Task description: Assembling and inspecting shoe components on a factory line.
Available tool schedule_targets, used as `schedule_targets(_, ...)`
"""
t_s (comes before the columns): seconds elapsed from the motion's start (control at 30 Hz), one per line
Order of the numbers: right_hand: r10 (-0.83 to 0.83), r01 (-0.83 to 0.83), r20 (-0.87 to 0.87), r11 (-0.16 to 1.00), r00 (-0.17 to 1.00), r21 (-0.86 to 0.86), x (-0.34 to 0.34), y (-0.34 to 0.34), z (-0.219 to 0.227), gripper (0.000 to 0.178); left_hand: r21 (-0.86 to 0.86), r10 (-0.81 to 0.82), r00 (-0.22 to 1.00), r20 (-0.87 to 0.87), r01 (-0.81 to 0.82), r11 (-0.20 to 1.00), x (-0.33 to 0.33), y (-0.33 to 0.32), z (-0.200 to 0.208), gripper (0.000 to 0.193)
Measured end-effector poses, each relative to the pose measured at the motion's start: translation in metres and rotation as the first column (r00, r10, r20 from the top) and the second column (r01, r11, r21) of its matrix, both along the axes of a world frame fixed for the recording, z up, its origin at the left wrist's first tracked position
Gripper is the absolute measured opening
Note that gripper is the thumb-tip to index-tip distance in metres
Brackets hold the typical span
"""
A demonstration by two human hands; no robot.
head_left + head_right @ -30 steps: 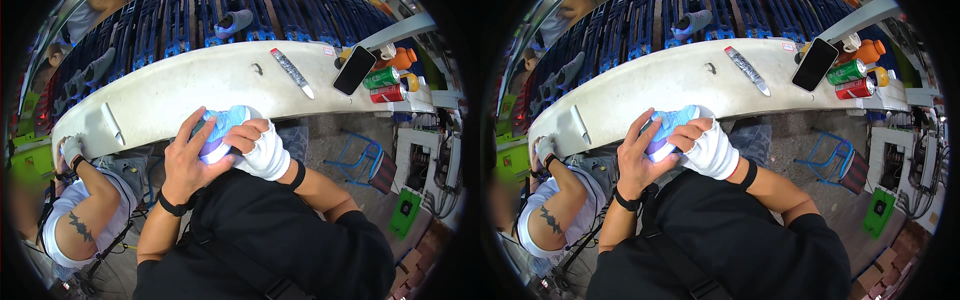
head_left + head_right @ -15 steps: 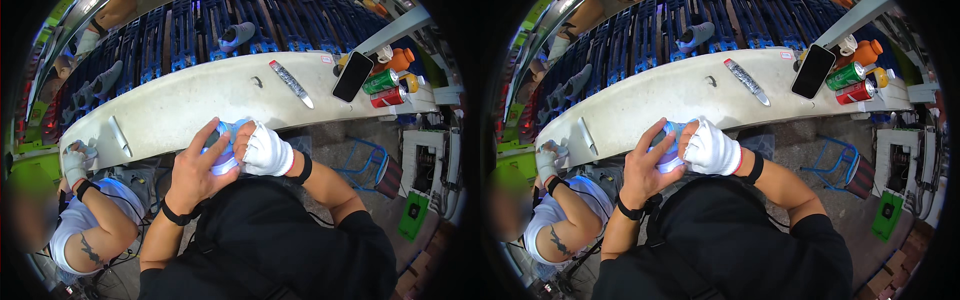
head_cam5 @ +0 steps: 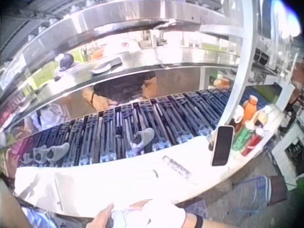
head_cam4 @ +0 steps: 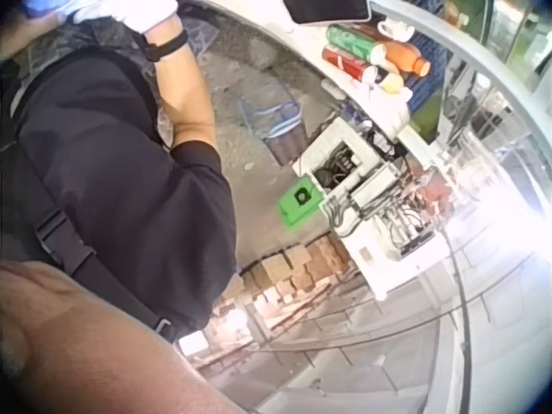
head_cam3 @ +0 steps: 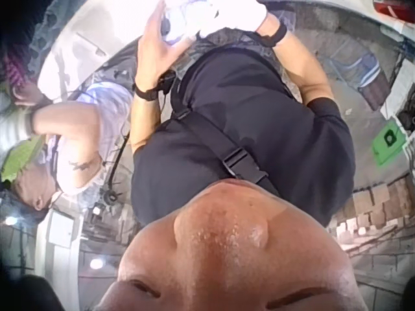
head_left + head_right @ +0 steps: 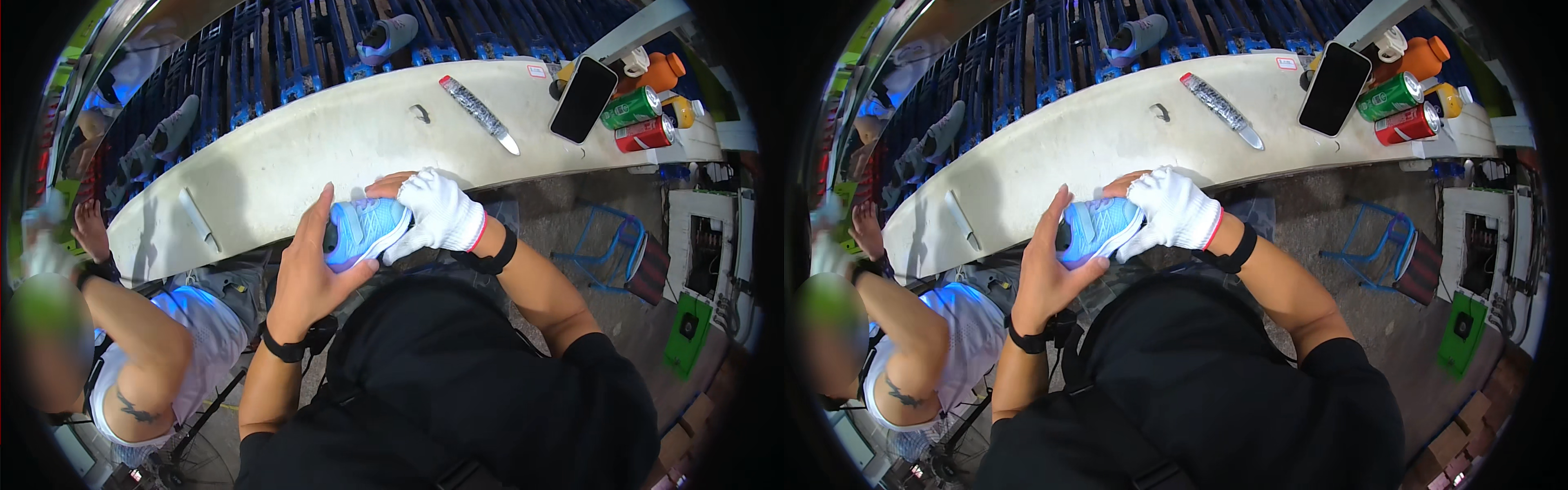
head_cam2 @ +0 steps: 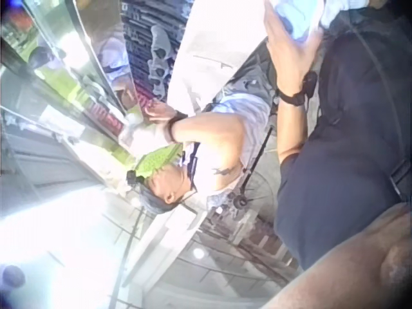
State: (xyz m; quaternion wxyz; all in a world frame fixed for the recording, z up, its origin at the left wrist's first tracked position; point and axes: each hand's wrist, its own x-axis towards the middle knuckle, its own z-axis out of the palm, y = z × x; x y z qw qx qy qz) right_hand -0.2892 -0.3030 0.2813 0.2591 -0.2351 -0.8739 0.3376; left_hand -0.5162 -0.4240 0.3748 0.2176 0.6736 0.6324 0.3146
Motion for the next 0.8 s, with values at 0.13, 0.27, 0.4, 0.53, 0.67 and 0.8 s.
schedule_targets(0.13,-0.059,0.058,0.002,0.977,0.998,0.207,-0.003,-0.007,0.000,0.094,-0.100,-0.029,0.995,-0.099,0.019,0.995,0.000,-0.008,-0.013,0.088)
schedule_targets(0.27,-0.096,0.092,-0.003,0.946,0.995,0.310,-0.004,-0.006,0.003,0.091,-0.104,0.011,0.992,-0.128,-0.024,0.994,0.005,-0.016,-0.013,0.078)
schedule_targets(0.4,-0.089,0.076,0.022,0.935,0.996,0.348,-0.009,-0.006,0.009,0.090,-0.077,0.037,0.992,-0.119,-0.047,0.996,-0.003,-0.019,-0.024,0.067)
schedule_targets(0.53,-0.078,0.061,0.077,0.979,0.994,0.194,-0.007,-0.011,0.005,0.095,0.028,0.045,0.997,0.062,-0.047,0.998,-0.014,-0.020,-0.040,0.048)
schedule_targets(0.67,-0.188,0.202,-0.113,0.971,0.976,0.129,0.006,-0.025,0.011,0.105,-0.012,0.104,0.957,0.273,-0.105,0.994,-0.012,-0.012,-0.025,0.045)
schedule_targets(0.8,-0.182,0.206,-0.214,0.974,0.960,0.096,0.039,-0.042,0.033,0.113,-0.063,0.057,0.912,0.407,-0.034,0.997,-0.002,0.012,0.009,0.047)
